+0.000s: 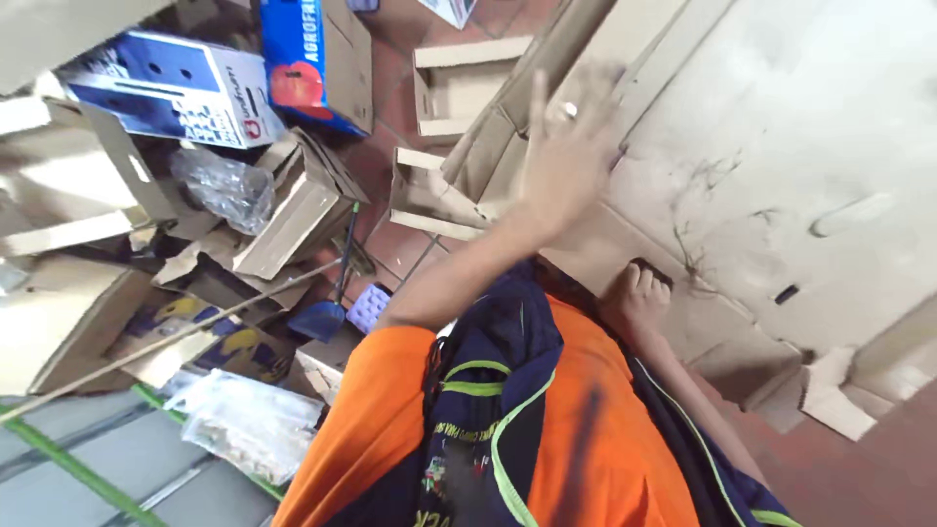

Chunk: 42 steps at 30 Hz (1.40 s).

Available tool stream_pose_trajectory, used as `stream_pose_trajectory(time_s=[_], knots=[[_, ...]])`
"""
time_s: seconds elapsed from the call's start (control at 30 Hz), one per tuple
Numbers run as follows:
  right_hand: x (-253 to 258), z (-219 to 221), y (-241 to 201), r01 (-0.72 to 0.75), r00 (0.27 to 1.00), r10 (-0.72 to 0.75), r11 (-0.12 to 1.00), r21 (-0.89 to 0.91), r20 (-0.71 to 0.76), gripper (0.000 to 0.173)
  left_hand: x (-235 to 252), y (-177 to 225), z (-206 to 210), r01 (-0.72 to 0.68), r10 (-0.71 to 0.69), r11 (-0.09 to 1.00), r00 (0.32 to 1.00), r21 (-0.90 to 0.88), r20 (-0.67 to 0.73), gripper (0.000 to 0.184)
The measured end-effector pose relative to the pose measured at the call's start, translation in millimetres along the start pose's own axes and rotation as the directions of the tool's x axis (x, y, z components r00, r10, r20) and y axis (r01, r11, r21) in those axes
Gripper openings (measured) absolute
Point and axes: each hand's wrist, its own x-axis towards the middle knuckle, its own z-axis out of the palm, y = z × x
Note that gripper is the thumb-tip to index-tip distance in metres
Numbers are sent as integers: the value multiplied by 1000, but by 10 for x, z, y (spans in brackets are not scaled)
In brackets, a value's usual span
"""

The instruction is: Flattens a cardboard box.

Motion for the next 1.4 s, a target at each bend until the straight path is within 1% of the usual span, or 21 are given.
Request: stream_pose_trajectory(time_s=[0.03,0.1,0.2,0.27,0.37,0.47,0.53,0.6,0.7,0.77,0.8,0.83,0.9,0.93,1.0,1.07,1.1,1.17,1.27,1.33,1.4], knots=[[11,0,22,4,1000,-4,1000,-4,13,92,188,-258,101,74,-71,994,997,80,-30,47],[13,-7,51,34,999,-35,999,-21,-8,90,369,-802,291,144,-146,975,989,168,0,51],[7,16,47,44,998,-45,999,-23,-44,88,374,-1443,445,37,-57,974,995,224,85,60],[7,48,66,55,995,-57,998,-24,-80,86,291,-1680,570,-18,3,987,996,159,90,59],[18,77,85,69,989,-73,997,-33,-127,83,264,-1836,958,20,-27,996,995,82,95,59],[13,143,65,77,979,-84,996,-42,-185,76,244,-1830,1479,88,-91,996,991,35,101,64],[35,64,45,52,993,-55,998,-37,-104,75,247,-1778,1494,117,-116,993,990,-8,85,63],[44,-32,19,2,1000,-1,999,-38,29,83,186,-1664,1138,138,-135,989,989,-47,62,57],[61,-22,21,0,999,1,1000,-13,43,86,107,-1236,371,161,-169,979,984,-125,-54,50],[41,12,36,2,999,-1,1000,-4,40,85,18,-780,30,171,-179,974,983,-150,-40,44],[43,22,41,2,999,-2,1000,5,38,85,-37,-554,-40,135,-141,978,990,-158,-29,43],[56,22,45,1,999,-2,1000,15,40,84,-98,-354,-18,58,-65,987,997,-151,-44,43],[64,4,36,-4,998,3,1000,29,57,84,-226,-116,206,-111,108,990,994,-87,-31,48],[63,6,33,3,999,-5,999,38,37,81,-253,-120,355,-133,134,991,991,-34,22,50],[51,12,73,24,1000,-24,998,51,0,71,-183,-387,682,-54,52,998,993,15,107,55],[39,54,102,41,999,-40,998,57,-22,66,-83,-765,1022,-25,25,999,999,-20,23,60],[54,79,113,61,997,-57,996,66,-61,66,-41,-857,1106,-37,36,999,999,-31,-22,61],[18,169,121,96,987,-86,993,68,-136,67,-76,-911,1138,-56,55,998,998,-39,-37,60],[49,159,139,110,977,-96,992,62,-189,67,-31,-927,1214,-60,58,997,997,-55,-51,59],[45,166,108,108,972,-92,992,65,-215,62,-17,-943,1327,-46,40,996,997,-82,-69,59],[65,161,95,107,968,-90,992,62,-236,54,33,-927,1314,-26,25,998,999,-54,-21,58]])
